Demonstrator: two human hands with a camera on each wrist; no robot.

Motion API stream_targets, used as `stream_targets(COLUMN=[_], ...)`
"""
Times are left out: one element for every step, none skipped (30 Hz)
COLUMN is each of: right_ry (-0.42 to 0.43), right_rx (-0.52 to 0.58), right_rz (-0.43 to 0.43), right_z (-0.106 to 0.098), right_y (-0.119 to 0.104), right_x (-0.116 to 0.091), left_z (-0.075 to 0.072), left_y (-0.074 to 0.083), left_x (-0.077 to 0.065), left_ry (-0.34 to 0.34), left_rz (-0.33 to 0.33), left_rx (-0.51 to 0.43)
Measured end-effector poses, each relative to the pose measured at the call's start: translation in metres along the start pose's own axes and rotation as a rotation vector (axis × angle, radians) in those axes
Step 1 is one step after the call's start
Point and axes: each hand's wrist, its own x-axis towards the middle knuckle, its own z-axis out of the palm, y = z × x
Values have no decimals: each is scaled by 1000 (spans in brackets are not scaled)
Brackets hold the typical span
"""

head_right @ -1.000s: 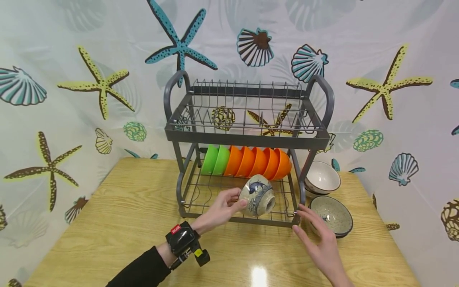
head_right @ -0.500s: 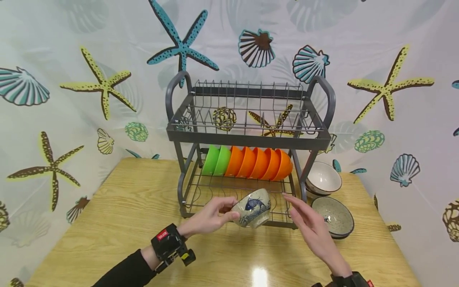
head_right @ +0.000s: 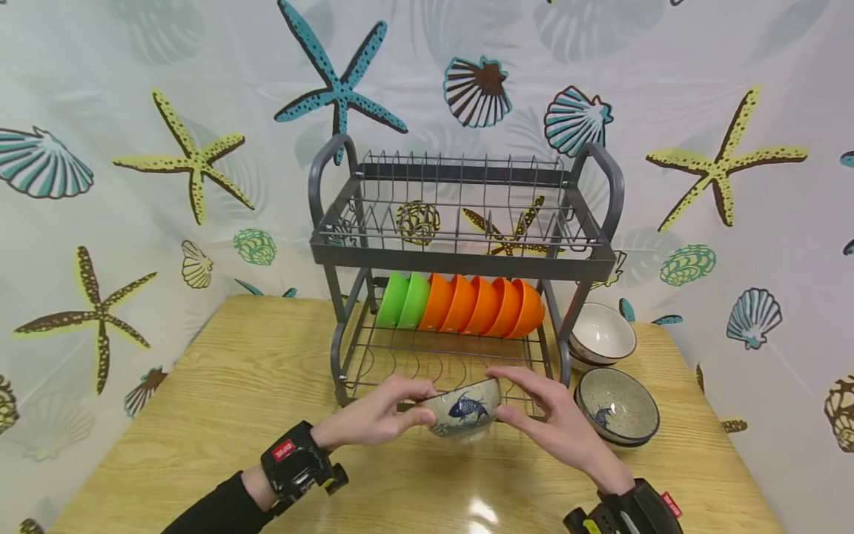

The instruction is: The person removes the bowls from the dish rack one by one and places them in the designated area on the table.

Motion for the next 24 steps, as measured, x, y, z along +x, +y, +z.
stream_targets(right_ry=[-8, -16, -24, -34, -42, -47, -53, -57, -59, -62, -64, -67, -70, -75, -83, -94, -104, -112, -119, -125, -130, -129, -126, -122], right_rx=[-7, -17, -31, -44, -53, -69, -78, -92, -101, -108, -114, -118, -123, -132, -133, -134, -137, -141, -147, -151, -155, -169, -186, -204], right_rz=[-8, -18, -31, -47, -63, -89, -112, -130, -148, -164, -178, -195, -196, -202, -208, -211, -217, -222, -219, -236, -242, -257, -285, -303], right_z=[1, 2, 3, 4, 5, 6, 7, 8, 9, 10, 10, 11, 12, 12, 13, 13, 14, 14, 15, 15, 16, 16, 16, 16], right_y=[0, -1, -1, -2, -2, -3, -3, -4, -4, -5, -5, -5, -5, -5, -6, -6, -6, -7, -8, -8, -9, -9, -10, -10], right_x=[1, 2, 3, 4, 6, 7, 8, 9, 10, 10, 10, 10, 10, 9, 9, 8, 8, 8, 7, 7, 6, 6, 6, 6], left_z=[-1, -2, -2, -3, -4, -4, -5, -5, -5, -6, -6, -6, -6, -6, -5, -5, -4, -3, -3, -2, 0, 1, 2, 3], left_y=[1, 1, 2, 2, 3, 3, 3, 4, 4, 5, 5, 5, 6, 6, 6, 6, 6, 6, 6, 6, 5, 5, 4, 4], left_x=[-1, -2, -2, -3, -3, -4, -4, -5, -5, -6, -6, -6, -7, -7, -7, -8, -8, -8, -9, -9, -9, -10, -10, -11], left_ry=[-3, -8, -13, -19, -22, -25, -28, -32, -34, -36, -39, -41, -43, -43, -41, -39, -34, -26, -18, -10, 0, 9, 17, 23], left_rz=[0, 1, 3, 8, 13, 18, 31, 39, 48, 56, 61, 68, 73, 72, 78, 85, 91, 102, 108, 112, 116, 116, 116, 111], left_rx=[5, 12, 20, 29, 38, 41, 58, 61, 66, 72, 76, 79, 88, 86, 101, 121, 135, 151, 160, 167, 176, 181, 179, 180])
